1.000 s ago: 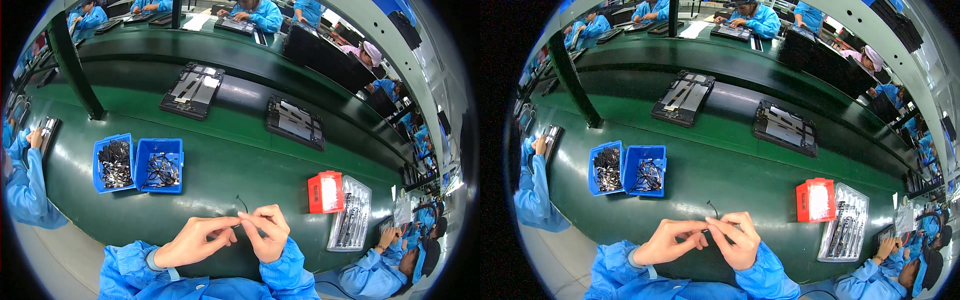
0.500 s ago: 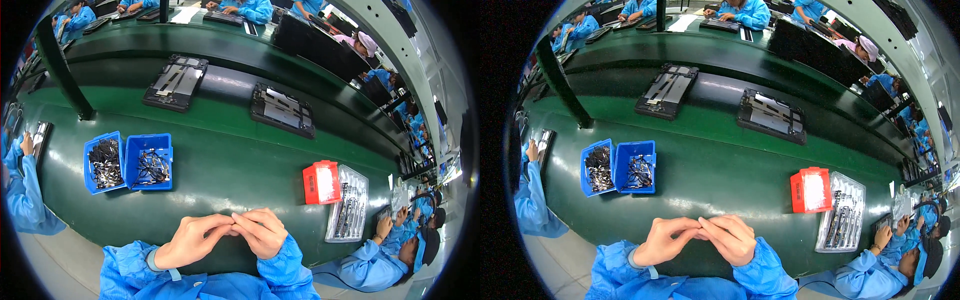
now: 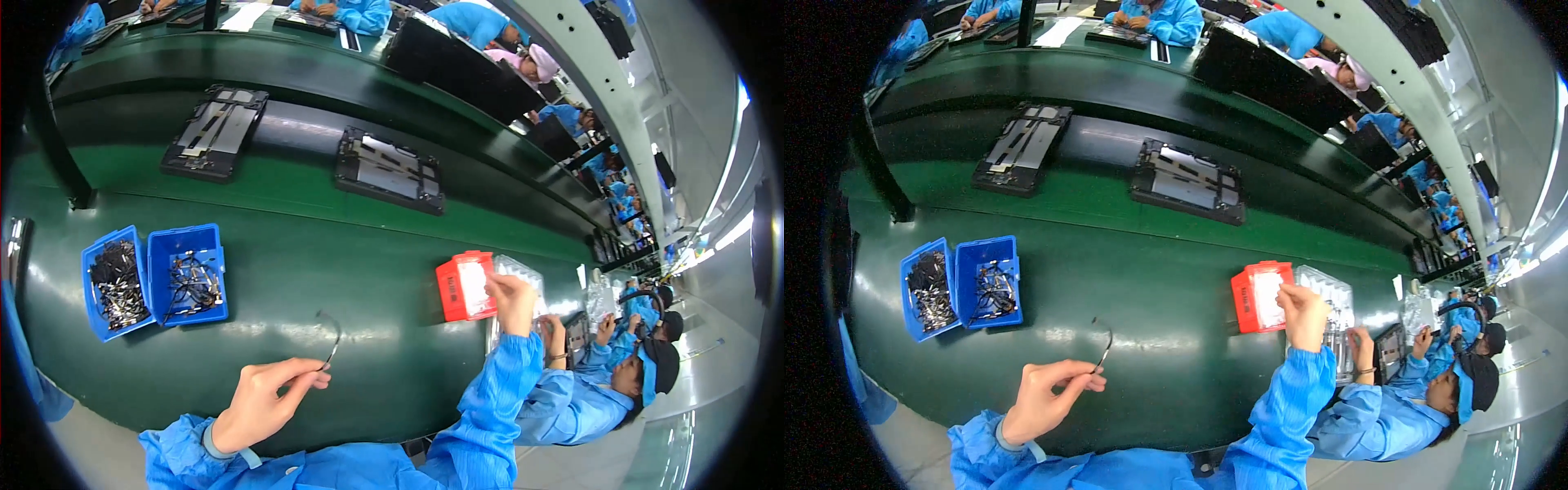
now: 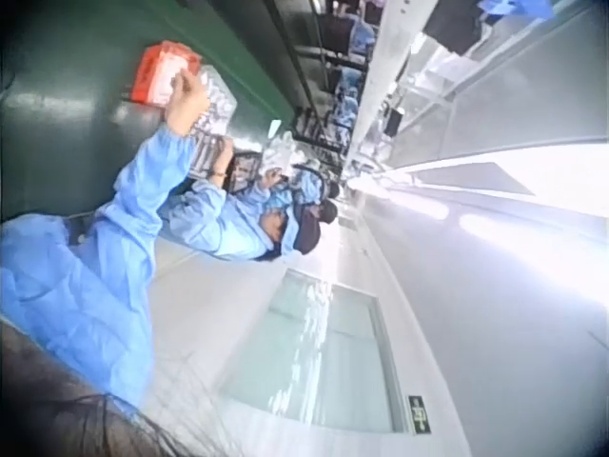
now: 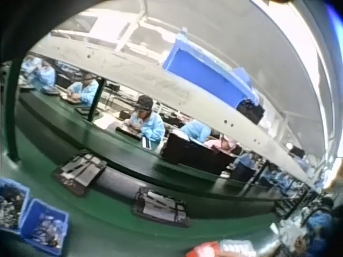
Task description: The person assembles electronic tablet devices by hand, installing internal electronic components and routing wiring harnesses into a tablet chassis.
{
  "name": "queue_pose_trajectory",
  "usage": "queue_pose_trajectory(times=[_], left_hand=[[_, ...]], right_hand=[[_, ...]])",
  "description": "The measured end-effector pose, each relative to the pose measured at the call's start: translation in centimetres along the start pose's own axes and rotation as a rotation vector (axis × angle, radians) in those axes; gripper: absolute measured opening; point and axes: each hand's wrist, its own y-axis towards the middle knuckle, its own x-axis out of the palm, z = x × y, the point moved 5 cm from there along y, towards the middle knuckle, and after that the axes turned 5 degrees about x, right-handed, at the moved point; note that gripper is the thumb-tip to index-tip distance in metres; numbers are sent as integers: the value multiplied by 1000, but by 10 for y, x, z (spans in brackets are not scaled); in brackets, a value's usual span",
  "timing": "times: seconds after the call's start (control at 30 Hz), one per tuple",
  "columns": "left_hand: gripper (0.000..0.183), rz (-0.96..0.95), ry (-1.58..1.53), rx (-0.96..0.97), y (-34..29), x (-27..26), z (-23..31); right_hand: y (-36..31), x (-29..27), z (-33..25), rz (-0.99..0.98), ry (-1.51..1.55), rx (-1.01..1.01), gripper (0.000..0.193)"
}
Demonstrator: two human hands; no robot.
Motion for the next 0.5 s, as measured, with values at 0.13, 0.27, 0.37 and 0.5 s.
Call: queue_pose_trajectory(times=[0.13,0.27,0.37,0.5], left_hand=[[14,-2,4,-15,-2,-2,-4],[15,-42,9,37,0,-4,-3],[15,-32,6,46,-3,-7,-7],[15,-11,-7,46,-9,-4,-11]], right_hand=[[24,9,33,-128,-281,56,14],[52,12,42,-164,-541,122,29],[81,39,17,-166,-234,-76,48],[150,123,-4,-258,-116,74,68]])
